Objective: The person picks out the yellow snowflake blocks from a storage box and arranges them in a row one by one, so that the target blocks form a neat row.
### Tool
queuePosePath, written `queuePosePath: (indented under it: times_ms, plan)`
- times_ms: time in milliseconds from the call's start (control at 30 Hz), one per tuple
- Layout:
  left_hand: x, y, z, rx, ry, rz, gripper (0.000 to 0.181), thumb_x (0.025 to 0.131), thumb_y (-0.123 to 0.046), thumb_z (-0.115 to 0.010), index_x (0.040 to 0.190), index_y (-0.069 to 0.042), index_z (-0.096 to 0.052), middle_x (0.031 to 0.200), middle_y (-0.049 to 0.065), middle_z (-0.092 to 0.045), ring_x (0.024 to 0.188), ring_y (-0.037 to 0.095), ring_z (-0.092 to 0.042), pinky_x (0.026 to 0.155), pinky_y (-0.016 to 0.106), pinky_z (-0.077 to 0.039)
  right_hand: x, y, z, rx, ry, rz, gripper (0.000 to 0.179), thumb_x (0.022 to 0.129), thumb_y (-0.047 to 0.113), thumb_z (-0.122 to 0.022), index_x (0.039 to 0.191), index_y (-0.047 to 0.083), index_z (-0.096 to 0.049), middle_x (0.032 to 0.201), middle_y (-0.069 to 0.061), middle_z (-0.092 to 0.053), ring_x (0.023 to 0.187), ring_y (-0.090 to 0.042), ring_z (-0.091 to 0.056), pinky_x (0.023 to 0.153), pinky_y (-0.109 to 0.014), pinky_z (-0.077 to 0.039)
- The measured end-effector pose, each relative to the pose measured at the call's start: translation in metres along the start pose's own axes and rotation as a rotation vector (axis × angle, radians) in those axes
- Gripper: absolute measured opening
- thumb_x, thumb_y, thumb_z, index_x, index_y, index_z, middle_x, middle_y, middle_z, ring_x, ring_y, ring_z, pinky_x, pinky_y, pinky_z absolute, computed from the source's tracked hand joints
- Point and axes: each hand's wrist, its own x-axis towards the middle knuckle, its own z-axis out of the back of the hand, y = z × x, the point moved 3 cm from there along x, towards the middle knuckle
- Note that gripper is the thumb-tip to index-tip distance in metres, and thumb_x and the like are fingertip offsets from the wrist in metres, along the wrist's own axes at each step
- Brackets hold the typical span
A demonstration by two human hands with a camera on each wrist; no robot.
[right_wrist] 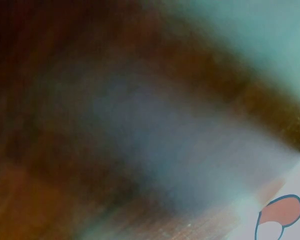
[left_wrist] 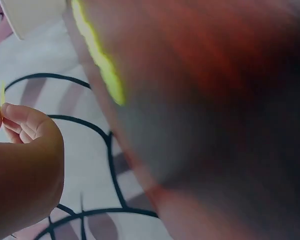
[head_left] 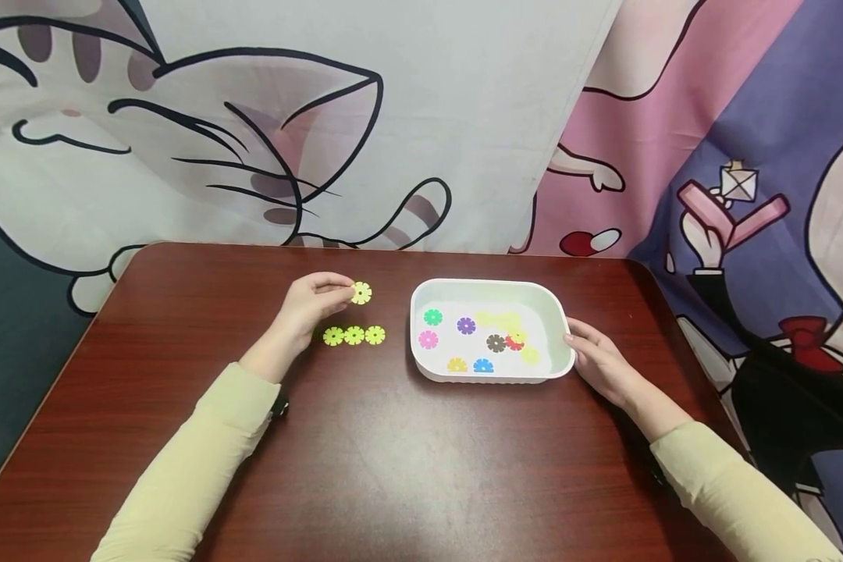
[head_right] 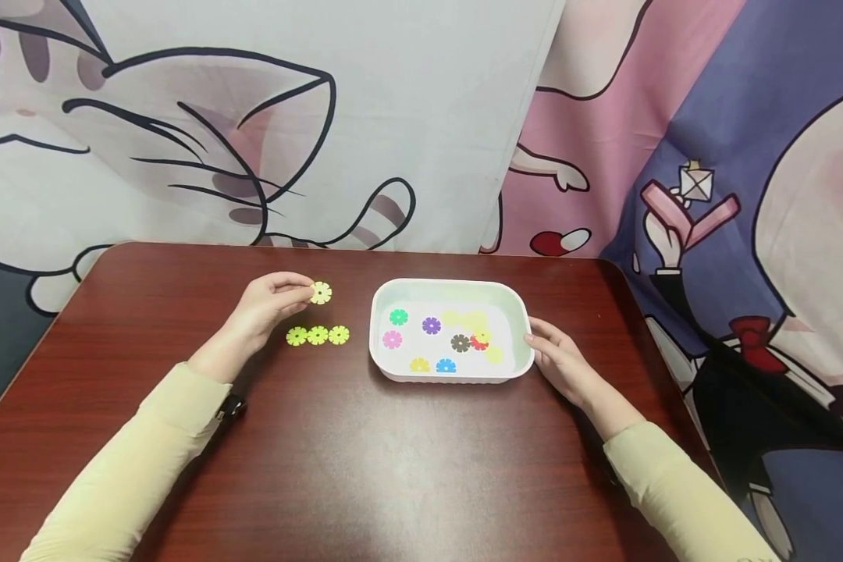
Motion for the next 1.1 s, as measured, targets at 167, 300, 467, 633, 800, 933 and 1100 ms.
queuePosePath:
  times_ms: [167, 300, 467, 633, 800, 933, 1100]
  plan:
    - [-0.005, 0.005, 0.019, 0.054, -0.024, 0.032, 0.022, 0.099, -0.005, -0.071, 0.118, 0.005, -0.069, 0.082, -0.016, -0.075, 0.080, -0.001, -0.072, 0.085, 0.019, -0.062, -0.001, -0.001, 0.001, 0.004, -0.003, 0.001, 0.035, 0.110, -0.001, -0.040, 0.134, 0.017, -0.059, 0.133, 0.007, -0.067, 0.122, -0.001, -0.063, 0.103, -0.015, -0.050]
    - [-0.009, 0.010, 0.031, 0.089, -0.026, 0.034, 0.029, 0.099, -0.005, -0.071, 0.123, 0.009, -0.066, 0.081, -0.017, -0.074, 0.080, 0.000, -0.072, 0.084, 0.018, -0.062, -0.001, -0.001, 0.001, -0.004, -0.009, -0.004, 0.034, 0.111, 0.000, -0.041, 0.135, 0.017, -0.058, 0.133, 0.007, -0.067, 0.123, -0.001, -0.062, 0.103, -0.015, -0.050]
    - [-0.013, 0.016, 0.045, 0.144, -0.030, 0.045, 0.026, 0.098, -0.007, -0.072, 0.120, 0.007, -0.067, 0.081, -0.018, -0.074, 0.080, -0.001, -0.072, 0.082, 0.018, -0.061, -0.001, -0.001, 0.000, -0.026, -0.011, -0.012, 0.032, 0.111, 0.002, -0.041, 0.137, 0.015, -0.054, 0.134, 0.008, -0.066, 0.125, 0.000, -0.061, 0.104, -0.014, -0.050]
    - [-0.017, 0.019, 0.057, 0.213, -0.041, 0.068, 0.027, 0.098, -0.010, -0.072, 0.120, 0.006, -0.068, 0.081, -0.020, -0.073, 0.080, -0.002, -0.071, 0.081, 0.017, -0.061, 0.000, -0.001, 0.000, -0.038, -0.007, -0.009, 0.033, 0.111, 0.002, -0.041, 0.139, 0.014, -0.053, 0.135, 0.009, -0.066, 0.126, 0.001, -0.060, 0.104, -0.013, -0.049]
    - [-0.020, 0.021, 0.063, 0.297, -0.034, 0.091, 0.036, 0.098, -0.010, -0.072, 0.126, 0.011, -0.065, 0.080, -0.021, -0.072, 0.079, -0.002, -0.069, 0.079, 0.016, -0.060, 0.000, 0.000, 0.000, -0.035, -0.009, -0.008, 0.033, 0.111, 0.001, -0.041, 0.138, 0.015, -0.054, 0.135, 0.009, -0.066, 0.125, 0.001, -0.061, 0.104, -0.014, -0.050]
    - [-0.021, 0.023, 0.067, 0.377, -0.028, 0.093, 0.038, 0.097, -0.011, -0.073, 0.125, 0.012, -0.066, 0.079, -0.020, -0.071, 0.077, -0.003, -0.067, 0.077, 0.016, -0.059, 0.000, -0.001, 0.001, -0.032, -0.006, -0.005, 0.033, 0.111, 0.001, -0.041, 0.138, 0.015, -0.055, 0.134, 0.008, -0.067, 0.124, 0.000, -0.061, 0.103, -0.014, -0.050]
    - [-0.021, 0.025, 0.072, 0.540, -0.027, 0.055, 0.032, 0.095, -0.013, -0.076, 0.118, 0.008, -0.072, 0.083, -0.012, -0.076, 0.074, -0.003, -0.065, 0.072, 0.018, -0.056, 0.000, -0.001, 0.002, -0.031, -0.004, -0.003, 0.034, 0.111, 0.001, -0.040, 0.137, 0.016, -0.057, 0.134, 0.008, -0.068, 0.124, 0.000, -0.062, 0.103, -0.015, -0.050]
